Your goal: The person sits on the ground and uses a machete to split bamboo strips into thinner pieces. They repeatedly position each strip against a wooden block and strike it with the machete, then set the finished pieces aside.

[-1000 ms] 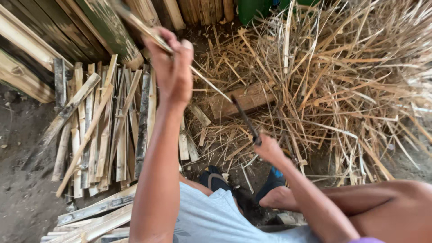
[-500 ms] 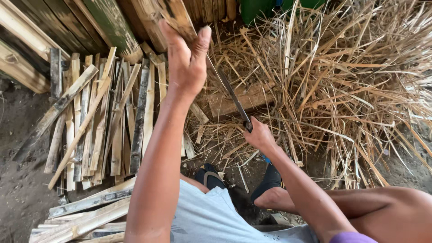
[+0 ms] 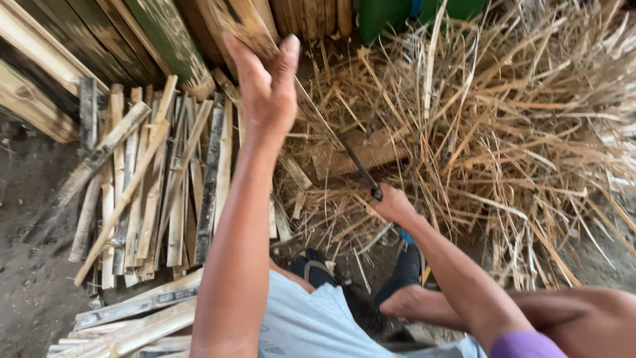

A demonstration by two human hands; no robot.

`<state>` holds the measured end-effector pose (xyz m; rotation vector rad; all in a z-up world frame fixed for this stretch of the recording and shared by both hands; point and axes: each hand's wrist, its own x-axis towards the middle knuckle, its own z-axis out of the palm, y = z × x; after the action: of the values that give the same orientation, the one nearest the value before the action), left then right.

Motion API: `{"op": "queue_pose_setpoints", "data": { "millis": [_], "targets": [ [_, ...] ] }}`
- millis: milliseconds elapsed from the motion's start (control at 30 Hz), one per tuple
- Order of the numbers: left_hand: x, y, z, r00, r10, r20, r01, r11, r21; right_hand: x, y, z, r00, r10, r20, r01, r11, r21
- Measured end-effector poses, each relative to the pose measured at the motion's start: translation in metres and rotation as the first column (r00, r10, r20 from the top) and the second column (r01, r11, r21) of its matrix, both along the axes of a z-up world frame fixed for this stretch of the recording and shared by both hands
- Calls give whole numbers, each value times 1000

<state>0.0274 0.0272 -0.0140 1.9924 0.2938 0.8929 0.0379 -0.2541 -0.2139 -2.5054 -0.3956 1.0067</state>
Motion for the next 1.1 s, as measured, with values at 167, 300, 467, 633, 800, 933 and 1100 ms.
{"op": "queue_pose_setpoints", "data": {
  "millis": [167,300,467,633,800,933,1100],
  "targets": [
    [17,-37,-3,983,-98,156,119,984,-130,-30,0,92,988,-156,21,143,947,287],
    [19,-58,-8,936,-98,337,104,995,-1,-55,9,125,950,-258,175,156,880,448],
    [13,-43,4,951,27,308,-43,998,46,-25,25,64,981,-182,67,173,977,126],
    [19,-37,4,951,25,308,-33,999,20,-16,7,18,990,-100,99,86,987,139],
    [27,-25,-3,838,474,272,-546,722,426,-20,17,19,979,-205,1,200,955,218],
    [27,-11,-8,988,146,56,-122,943,-310,-17,19,16,991,-134,-16,135,989,56],
    [32,-6,-11,959,167,230,-173,985,4,-3,6,-11,979,-137,153,107,975,193]
  ]
}}
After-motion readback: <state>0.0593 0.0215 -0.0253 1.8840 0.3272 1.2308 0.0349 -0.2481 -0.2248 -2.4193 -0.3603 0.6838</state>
